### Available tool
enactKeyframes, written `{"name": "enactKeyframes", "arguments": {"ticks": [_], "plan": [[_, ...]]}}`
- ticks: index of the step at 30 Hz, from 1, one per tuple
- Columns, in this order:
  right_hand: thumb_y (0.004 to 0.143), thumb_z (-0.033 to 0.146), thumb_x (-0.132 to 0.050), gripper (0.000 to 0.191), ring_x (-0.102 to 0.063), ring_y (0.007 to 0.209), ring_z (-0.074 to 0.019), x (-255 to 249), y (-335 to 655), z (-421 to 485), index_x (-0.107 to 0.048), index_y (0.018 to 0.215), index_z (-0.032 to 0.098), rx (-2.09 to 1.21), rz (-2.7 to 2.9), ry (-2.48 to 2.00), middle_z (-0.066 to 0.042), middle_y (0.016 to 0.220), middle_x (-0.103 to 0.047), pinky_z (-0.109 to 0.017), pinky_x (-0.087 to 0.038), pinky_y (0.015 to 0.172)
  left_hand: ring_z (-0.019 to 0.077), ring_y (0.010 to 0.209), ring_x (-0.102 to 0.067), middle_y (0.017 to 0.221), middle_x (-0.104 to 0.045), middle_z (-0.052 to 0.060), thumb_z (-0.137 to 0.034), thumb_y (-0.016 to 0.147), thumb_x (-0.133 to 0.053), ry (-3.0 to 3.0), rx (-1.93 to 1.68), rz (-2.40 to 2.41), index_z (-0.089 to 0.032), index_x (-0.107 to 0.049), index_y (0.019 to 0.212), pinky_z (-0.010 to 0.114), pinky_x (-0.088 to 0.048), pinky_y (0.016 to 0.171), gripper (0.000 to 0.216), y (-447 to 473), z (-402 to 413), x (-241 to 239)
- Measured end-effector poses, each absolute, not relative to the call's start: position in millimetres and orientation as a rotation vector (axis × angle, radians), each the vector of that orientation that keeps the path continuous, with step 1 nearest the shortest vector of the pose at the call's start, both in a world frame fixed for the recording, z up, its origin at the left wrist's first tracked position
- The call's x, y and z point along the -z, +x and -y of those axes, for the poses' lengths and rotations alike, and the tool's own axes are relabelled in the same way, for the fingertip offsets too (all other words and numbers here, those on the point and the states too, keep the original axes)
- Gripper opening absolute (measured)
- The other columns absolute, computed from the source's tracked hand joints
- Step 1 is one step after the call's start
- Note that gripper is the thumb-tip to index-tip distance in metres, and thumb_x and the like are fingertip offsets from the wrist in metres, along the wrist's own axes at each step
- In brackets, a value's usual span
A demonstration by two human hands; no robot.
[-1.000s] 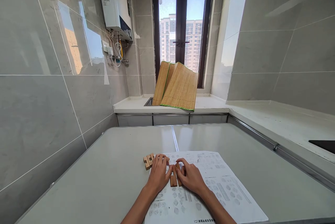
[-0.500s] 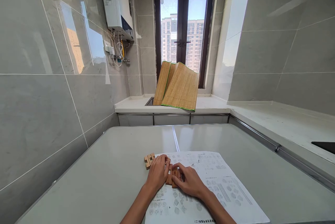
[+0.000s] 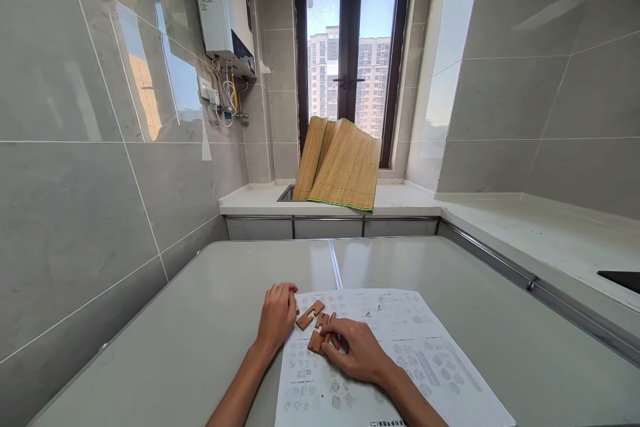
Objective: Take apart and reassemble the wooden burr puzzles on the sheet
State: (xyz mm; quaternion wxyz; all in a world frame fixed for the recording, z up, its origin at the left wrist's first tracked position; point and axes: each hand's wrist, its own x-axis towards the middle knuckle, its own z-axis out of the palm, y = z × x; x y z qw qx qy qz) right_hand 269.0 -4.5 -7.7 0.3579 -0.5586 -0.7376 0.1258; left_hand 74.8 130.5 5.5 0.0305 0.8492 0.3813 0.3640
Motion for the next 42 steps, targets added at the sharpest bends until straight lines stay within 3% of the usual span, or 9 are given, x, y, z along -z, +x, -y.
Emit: {"name": "enactKeyframes", "arguments": {"ticks": [4, 12, 20, 27, 42], "plan": [[0.089, 0.038, -0.063, 0.022, -0.063, 0.079, -0.0188, 7, 271, 4, -0.071, 0.108, 0.030, -0.324, 1.915, -1.417, 0.000, 0.088, -0.072, -0.027, -0.044, 0.073, 0.0278, 0.096, -0.061, 0.096, -0.068, 0.007, -0.024, 0.097, -0.038, 2.567, -1.148, -1.253, -0.022, -0.059, 0.093, 0.044, -0.046, 0.089, 0.021, 48, -149, -2], [0.089, 0.027, -0.061, 0.029, -0.064, 0.083, -0.0187, 3, 265, 2, -0.067, 0.116, 0.030, -0.454, 1.983, -1.252, 0.000, 0.098, -0.073, -0.027, -0.046, 0.078, 0.0280, 0.099, -0.062, 0.100, -0.067, 0.008, -0.032, 0.097, -0.039, 2.446, -1.053, -1.259, -0.022, -0.060, 0.096, 0.045, -0.048, 0.093, 0.023, 35, -162, 11], [0.098, 0.036, -0.044, 0.029, -0.061, 0.060, -0.0169, 17, 276, -5, -0.070, 0.102, 0.025, -0.329, 1.732, -1.490, 0.000, 0.075, -0.072, -0.028, -0.043, 0.064, 0.0271, 0.101, -0.063, 0.105, -0.067, 0.009, -0.037, 0.101, -0.030, 2.355, -0.979, -1.257, -0.022, -0.059, 0.104, 0.045, -0.049, 0.094, 0.033, 36, -162, 18], [0.098, 0.036, -0.041, 0.028, -0.064, 0.062, -0.0193, 24, 284, -8, -0.067, 0.099, 0.025, -0.261, 1.647, -1.630, 0.001, 0.067, -0.068, -0.029, -0.042, 0.063, 0.0261, 0.102, -0.066, 0.105, -0.068, 0.009, -0.037, 0.101, -0.026, 2.223, -0.989, -1.292, -0.023, -0.054, 0.105, 0.044, -0.050, 0.093, 0.032, 33, -172, 26], [0.096, 0.031, -0.043, 0.025, -0.064, 0.065, -0.0185, 24, 287, -7, -0.068, 0.095, 0.026, -0.352, 1.702, -1.611, 0.002, 0.071, -0.070, -0.028, -0.041, 0.064, 0.0253, 0.107, -0.067, 0.109, -0.070, 0.008, -0.038, 0.100, -0.028, 2.110, -0.986, -1.273, -0.024, -0.051, 0.104, 0.043, -0.051, 0.094, 0.027, 33, -177, 28]]}}
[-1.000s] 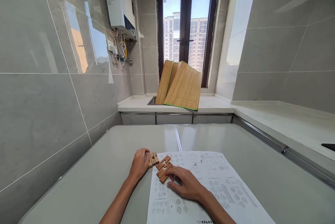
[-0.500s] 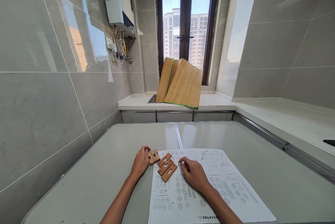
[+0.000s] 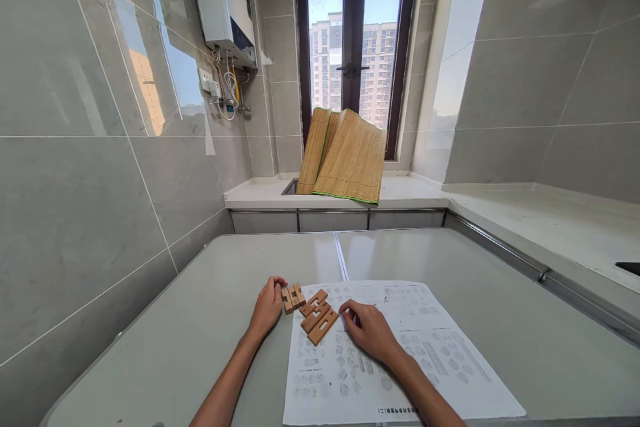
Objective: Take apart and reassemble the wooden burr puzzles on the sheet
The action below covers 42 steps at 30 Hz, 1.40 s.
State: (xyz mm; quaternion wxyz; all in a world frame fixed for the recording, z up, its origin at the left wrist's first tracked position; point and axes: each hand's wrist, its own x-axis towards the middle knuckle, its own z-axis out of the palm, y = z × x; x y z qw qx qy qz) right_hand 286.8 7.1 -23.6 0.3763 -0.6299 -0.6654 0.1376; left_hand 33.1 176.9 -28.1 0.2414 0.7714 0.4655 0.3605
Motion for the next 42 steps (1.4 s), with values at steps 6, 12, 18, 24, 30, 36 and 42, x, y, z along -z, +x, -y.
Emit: {"name": "enactKeyframes", "arguments": {"ticks": [6, 12, 18, 24, 30, 36, 42], "plan": [[0.096, 0.031, -0.043, 0.025, -0.063, 0.066, -0.0187, 21, 286, -5, -0.067, 0.096, 0.026, -0.360, 1.708, -1.605, 0.002, 0.072, -0.070, -0.028, -0.040, 0.064, 0.0256, 0.107, -0.067, 0.109, -0.071, 0.009, -0.037, 0.100, -0.028, 2.118, -0.973, -1.271, -0.024, -0.050, 0.104, 0.044, -0.051, 0.095, 0.026, 33, -176, 25], [0.096, 0.031, -0.043, 0.026, -0.063, 0.066, -0.0186, 21, 287, -6, -0.068, 0.096, 0.026, -0.367, 1.700, -1.619, 0.002, 0.072, -0.070, -0.028, -0.040, 0.064, 0.0259, 0.105, -0.067, 0.108, -0.071, 0.009, -0.038, 0.099, -0.029, 2.123, -0.978, -1.280, -0.023, -0.050, 0.103, 0.044, -0.051, 0.094, 0.026, 34, -176, 25], [0.097, 0.031, -0.042, 0.026, -0.062, 0.066, -0.0180, 20, 286, -6, -0.068, 0.096, 0.025, -0.369, 1.705, -1.621, 0.002, 0.071, -0.069, -0.027, -0.040, 0.063, 0.0255, 0.105, -0.067, 0.108, -0.070, 0.009, -0.037, 0.099, -0.029, 2.124, -0.979, -1.275, -0.023, -0.051, 0.103, 0.043, -0.051, 0.094, 0.027, 34, -176, 25], [0.097, 0.032, -0.042, 0.027, -0.062, 0.065, -0.0181, 21, 286, -5, -0.068, 0.096, 0.025, -0.378, 1.704, -1.625, 0.002, 0.071, -0.069, -0.027, -0.041, 0.064, 0.0256, 0.106, -0.067, 0.108, -0.070, 0.009, -0.037, 0.099, -0.028, 2.127, -0.968, -1.276, -0.023, -0.051, 0.103, 0.043, -0.051, 0.094, 0.027, 35, -174, 23], [0.096, 0.033, -0.042, 0.027, -0.063, 0.065, -0.0186, 21, 287, -6, -0.068, 0.096, 0.025, -0.385, 1.699, -1.619, 0.001, 0.071, -0.069, -0.028, -0.041, 0.064, 0.0259, 0.106, -0.067, 0.107, -0.070, 0.009, -0.039, 0.100, -0.029, 2.128, -0.963, -1.285, -0.023, -0.052, 0.103, 0.042, -0.052, 0.092, 0.028, 35, -173, 22], [0.096, 0.032, -0.041, 0.027, -0.062, 0.066, -0.0185, 20, 287, -5, -0.068, 0.096, 0.025, -0.380, 1.702, -1.618, 0.001, 0.071, -0.069, -0.028, -0.040, 0.065, 0.0255, 0.102, -0.068, 0.109, -0.070, 0.009, -0.045, 0.100, -0.031, 2.139, -0.960, -1.291, -0.022, -0.053, 0.105, 0.042, -0.052, 0.091, 0.031, 36, -168, 17], [0.096, 0.033, -0.041, 0.028, -0.062, 0.066, -0.0188, 21, 286, -6, -0.068, 0.097, 0.025, -0.391, 1.706, -1.626, 0.001, 0.071, -0.069, -0.029, -0.040, 0.065, 0.0272, 0.108, -0.065, 0.112, -0.069, 0.009, -0.054, 0.097, -0.041, 2.165, -0.965, -1.293, -0.022, -0.056, 0.105, 0.042, -0.051, 0.093, 0.035, 38, -162, 13]]}}
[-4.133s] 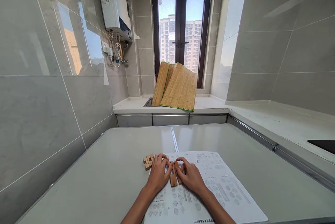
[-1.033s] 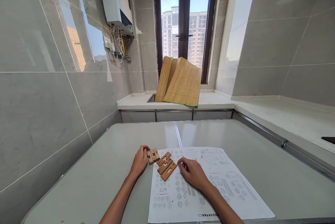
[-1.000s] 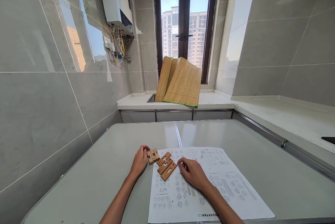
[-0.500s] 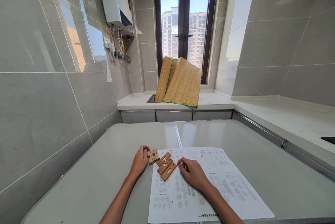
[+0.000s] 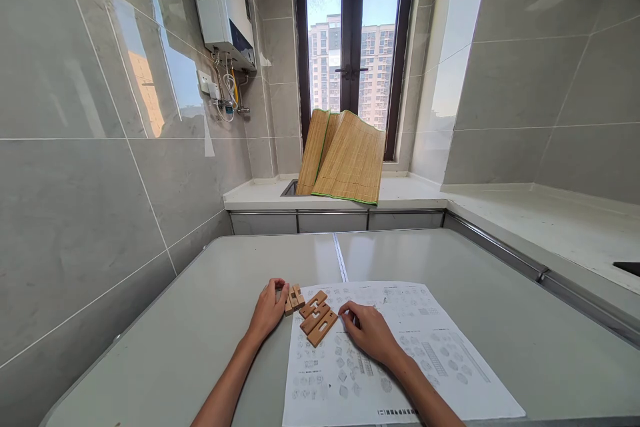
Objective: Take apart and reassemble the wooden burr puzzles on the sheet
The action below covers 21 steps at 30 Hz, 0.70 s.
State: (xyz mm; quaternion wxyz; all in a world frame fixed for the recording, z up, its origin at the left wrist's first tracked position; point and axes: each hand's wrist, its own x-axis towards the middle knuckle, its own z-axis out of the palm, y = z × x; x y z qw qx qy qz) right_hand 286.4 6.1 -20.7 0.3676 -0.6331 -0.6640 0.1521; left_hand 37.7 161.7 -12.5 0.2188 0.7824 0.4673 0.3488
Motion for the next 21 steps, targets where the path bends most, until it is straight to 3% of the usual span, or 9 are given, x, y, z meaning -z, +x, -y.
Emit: {"name": "enactKeyframes", "arguments": {"ticks": [10, 21], "plan": [[0.096, 0.032, -0.043, 0.027, -0.062, 0.064, -0.0184, 20, 287, -7, -0.068, 0.096, 0.025, -0.377, 1.703, -1.623, 0.002, 0.070, -0.069, -0.028, -0.040, 0.064, 0.0310, 0.111, -0.061, 0.119, -0.065, 0.010, -0.059, 0.085, -0.062, 2.383, -0.953, -1.245, -0.022, -0.057, 0.117, 0.044, -0.049, 0.095, 0.049, 37, -152, 11], [0.096, 0.030, -0.043, 0.026, -0.062, 0.065, -0.0174, 22, 287, -6, -0.068, 0.096, 0.026, -0.371, 1.703, -1.617, 0.003, 0.071, -0.070, -0.027, -0.039, 0.064, 0.0282, 0.109, -0.063, 0.121, -0.061, 0.009, -0.057, 0.085, -0.065, 2.345, -0.858, -1.135, -0.025, -0.049, 0.121, 0.042, -0.052, 0.093, 0.051, 38, -152, 15]]}}
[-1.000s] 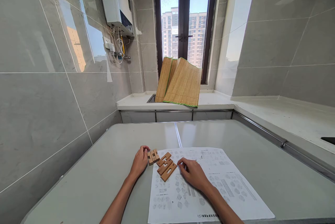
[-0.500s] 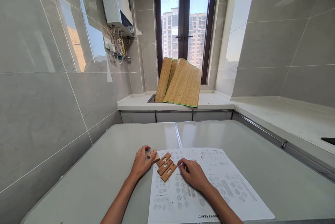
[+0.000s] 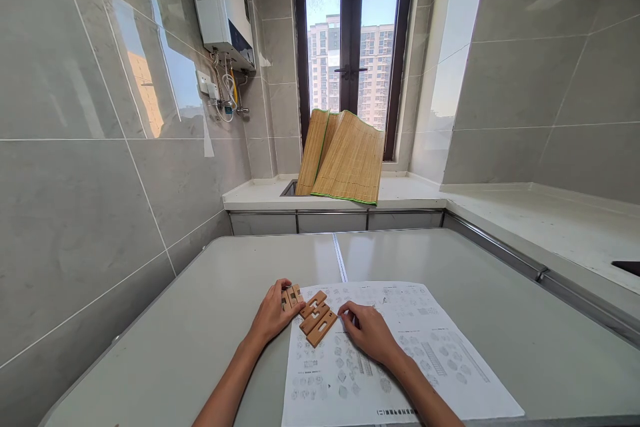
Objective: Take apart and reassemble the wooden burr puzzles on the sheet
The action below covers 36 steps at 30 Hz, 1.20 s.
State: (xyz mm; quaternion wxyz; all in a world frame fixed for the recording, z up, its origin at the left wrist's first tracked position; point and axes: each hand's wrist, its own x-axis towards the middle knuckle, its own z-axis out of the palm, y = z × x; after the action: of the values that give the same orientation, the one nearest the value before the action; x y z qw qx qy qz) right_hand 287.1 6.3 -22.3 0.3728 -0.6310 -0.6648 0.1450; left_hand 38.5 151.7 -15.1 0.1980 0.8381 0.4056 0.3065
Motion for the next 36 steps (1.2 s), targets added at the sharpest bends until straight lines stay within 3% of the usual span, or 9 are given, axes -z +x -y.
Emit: {"name": "enactKeyframes", "arguments": {"ticks": [16, 19, 22, 26, 29, 36], "plan": [[0.096, 0.035, -0.045, 0.027, -0.060, 0.063, -0.0177, 20, 288, -7, -0.070, 0.094, 0.025, -0.430, 1.646, -1.573, 0.002, 0.069, -0.068, -0.029, -0.042, 0.064, 0.0303, 0.119, -0.061, 0.123, -0.065, 0.010, -0.057, 0.081, -0.068, 2.210, -0.995, -1.257, -0.024, -0.051, 0.119, 0.044, -0.050, 0.101, 0.054, 45, -144, 3], [0.094, 0.043, -0.051, 0.027, -0.059, 0.062, -0.0177, 21, 291, -13, -0.069, 0.095, 0.023, -0.647, 1.453, -1.424, 0.001, 0.068, -0.067, -0.030, -0.046, 0.064, 0.0296, 0.120, -0.061, 0.125, -0.065, 0.008, -0.058, 0.081, -0.070, 2.220, -1.017, -1.177, -0.025, -0.050, 0.123, 0.042, -0.050, 0.102, 0.057, 57, -129, -5], [0.089, 0.054, -0.061, 0.037, -0.064, 0.066, -0.0185, 20, 294, -19, -0.066, 0.104, 0.020, -1.022, 1.125, -1.171, -0.004, 0.083, -0.070, -0.033, -0.054, 0.063, 0.0295, 0.120, -0.061, 0.127, -0.063, 0.008, -0.056, 0.080, -0.073, 2.250, -0.993, -1.063, -0.027, -0.050, 0.124, 0.044, -0.051, 0.101, 0.057, 77, -112, -12], [0.090, 0.059, -0.063, 0.046, -0.072, 0.087, -0.0237, 11, 295, -17, -0.066, 0.108, 0.017, -1.388, 0.800, -0.863, -0.010, 0.097, -0.073, -0.040, -0.059, 0.081, 0.0290, 0.117, -0.062, 0.127, -0.062, 0.009, -0.052, 0.079, -0.076, 2.316, -0.966, -0.805, -0.027, -0.051, 0.127, 0.046, -0.053, 0.100, 0.059, 112, -95, -16], [0.095, 0.056, -0.057, 0.045, -0.073, 0.095, -0.0260, 3, 296, -12, -0.066, 0.113, 0.016, -1.486, 0.770, -0.683, -0.011, 0.098, -0.074, -0.040, -0.058, 0.086, 0.0291, 0.114, -0.063, 0.124, -0.063, 0.009, -0.053, 0.074, -0.081, 2.342, -0.874, -0.643, -0.029, -0.053, 0.128, 0.043, -0.058, 0.091, 0.066, 135, -88, -17], [0.089, 0.040, -0.071, 0.036, -0.074, 0.095, -0.0245, 5, 305, -12, -0.066, 0.112, 0.013, -1.460, 0.693, -0.686, -0.013, 0.106, -0.074, -0.032, -0.060, 0.081, 0.0279, 0.109, -0.066, 0.135, -0.059, 0.008, -0.048, 0.073, -0.082, 2.320, -0.805, -0.627, -0.032, -0.050, 0.136, 0.041, -0.058, 0.087, 0.072, 152, -85, -17]]}}
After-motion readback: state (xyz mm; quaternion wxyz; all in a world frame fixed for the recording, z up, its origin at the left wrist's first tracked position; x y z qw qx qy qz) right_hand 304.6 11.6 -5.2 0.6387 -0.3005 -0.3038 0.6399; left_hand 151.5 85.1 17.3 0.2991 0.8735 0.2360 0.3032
